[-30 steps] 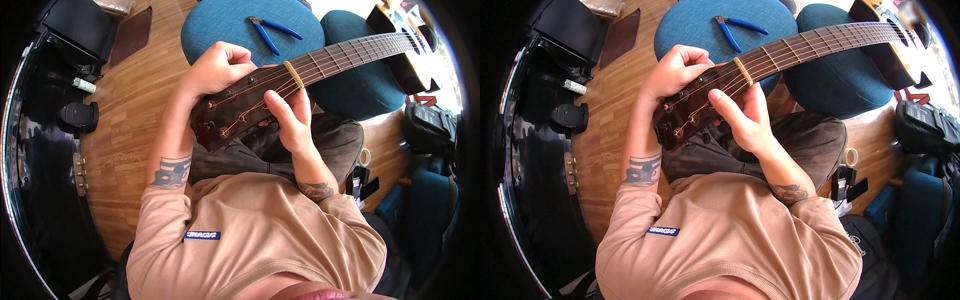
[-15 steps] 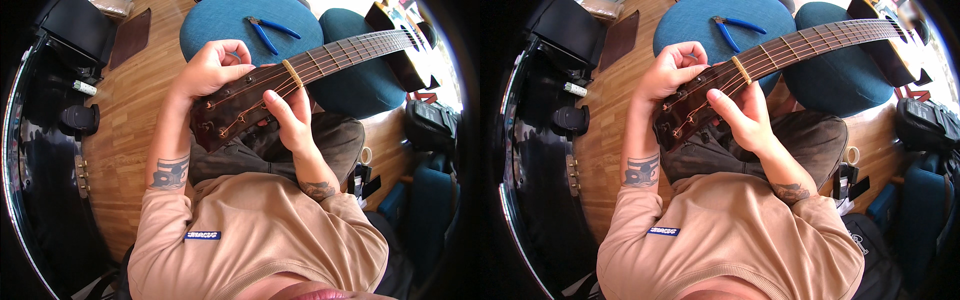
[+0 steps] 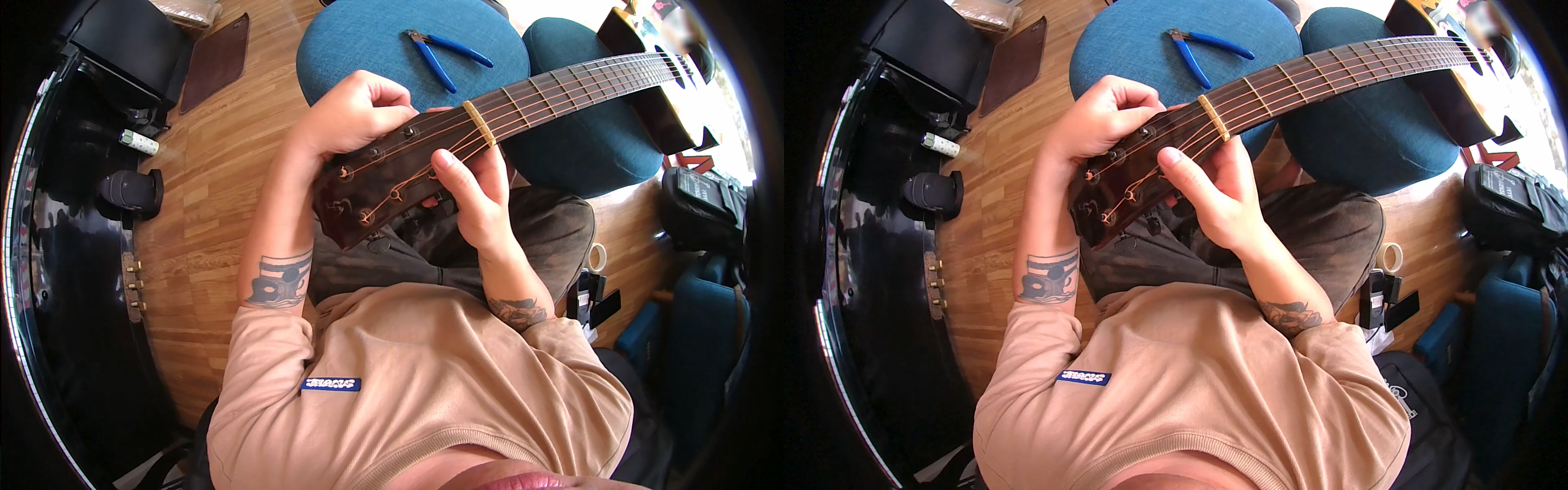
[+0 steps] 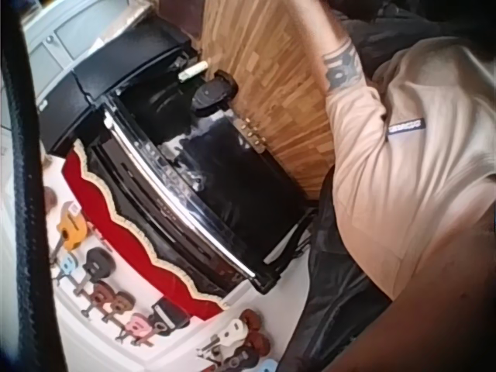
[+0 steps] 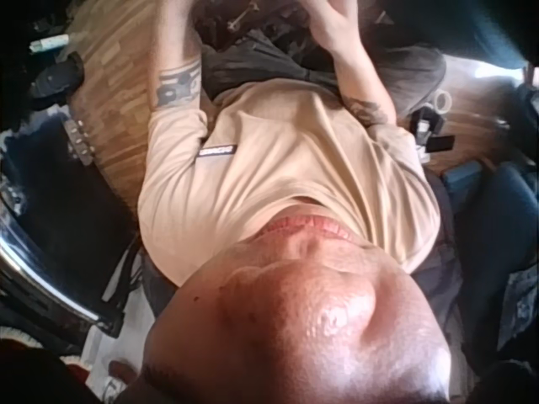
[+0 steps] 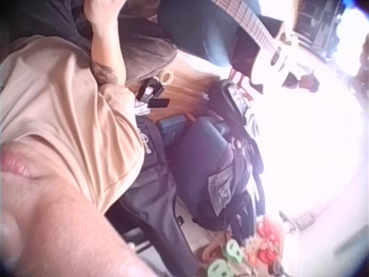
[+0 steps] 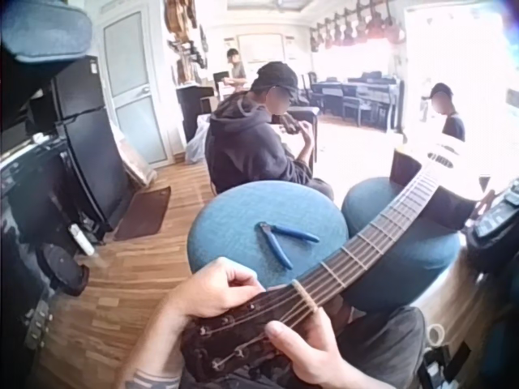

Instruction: The person sits on the floor and tunes an acoustic guitar by turning the tuning pegs on the headstock. They repeatedly pluck the strings to check the pitch and make fine adjustments to the tension.

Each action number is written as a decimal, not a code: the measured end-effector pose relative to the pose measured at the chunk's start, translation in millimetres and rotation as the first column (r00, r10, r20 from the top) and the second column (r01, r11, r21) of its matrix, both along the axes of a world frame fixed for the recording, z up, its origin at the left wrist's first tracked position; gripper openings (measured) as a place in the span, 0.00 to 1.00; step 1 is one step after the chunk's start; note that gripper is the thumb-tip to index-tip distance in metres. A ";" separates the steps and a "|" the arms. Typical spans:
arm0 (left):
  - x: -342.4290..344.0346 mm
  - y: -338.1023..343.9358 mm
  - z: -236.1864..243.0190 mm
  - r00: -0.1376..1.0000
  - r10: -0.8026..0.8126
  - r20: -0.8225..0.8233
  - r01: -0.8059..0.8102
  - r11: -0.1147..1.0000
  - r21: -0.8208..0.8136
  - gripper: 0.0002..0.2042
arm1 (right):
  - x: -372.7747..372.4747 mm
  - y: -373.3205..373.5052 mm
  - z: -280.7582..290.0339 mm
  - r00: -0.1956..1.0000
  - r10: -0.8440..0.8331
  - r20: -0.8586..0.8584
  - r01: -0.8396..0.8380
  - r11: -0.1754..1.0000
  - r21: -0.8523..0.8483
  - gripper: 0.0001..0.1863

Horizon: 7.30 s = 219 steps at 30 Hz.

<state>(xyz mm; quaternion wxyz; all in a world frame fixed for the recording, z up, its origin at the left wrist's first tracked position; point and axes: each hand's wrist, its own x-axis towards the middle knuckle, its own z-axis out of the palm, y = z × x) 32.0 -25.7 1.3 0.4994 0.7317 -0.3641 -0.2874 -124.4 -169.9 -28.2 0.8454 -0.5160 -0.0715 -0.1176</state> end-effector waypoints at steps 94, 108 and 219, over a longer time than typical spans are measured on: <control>5.6 8.6 16.9 0.992 -0.078 0.101 0.082 0.996 -0.034 0.07 | 0.8 -7.1 4.8 0.990 0.108 0.091 -0.107 0.994 -0.016 0.22; 14.6 21.5 10.1 0.983 -0.156 -0.102 0.126 0.959 -0.256 0.05 | 6.8 -9.4 4.1 0.986 0.103 0.128 -0.098 0.994 -0.044 0.25; 29.2 15.3 -18.6 0.951 -0.284 -0.122 0.180 0.828 -0.531 0.10 | 9.6 -18.3 2.8 0.954 0.229 0.194 -0.244 0.968 0.059 0.43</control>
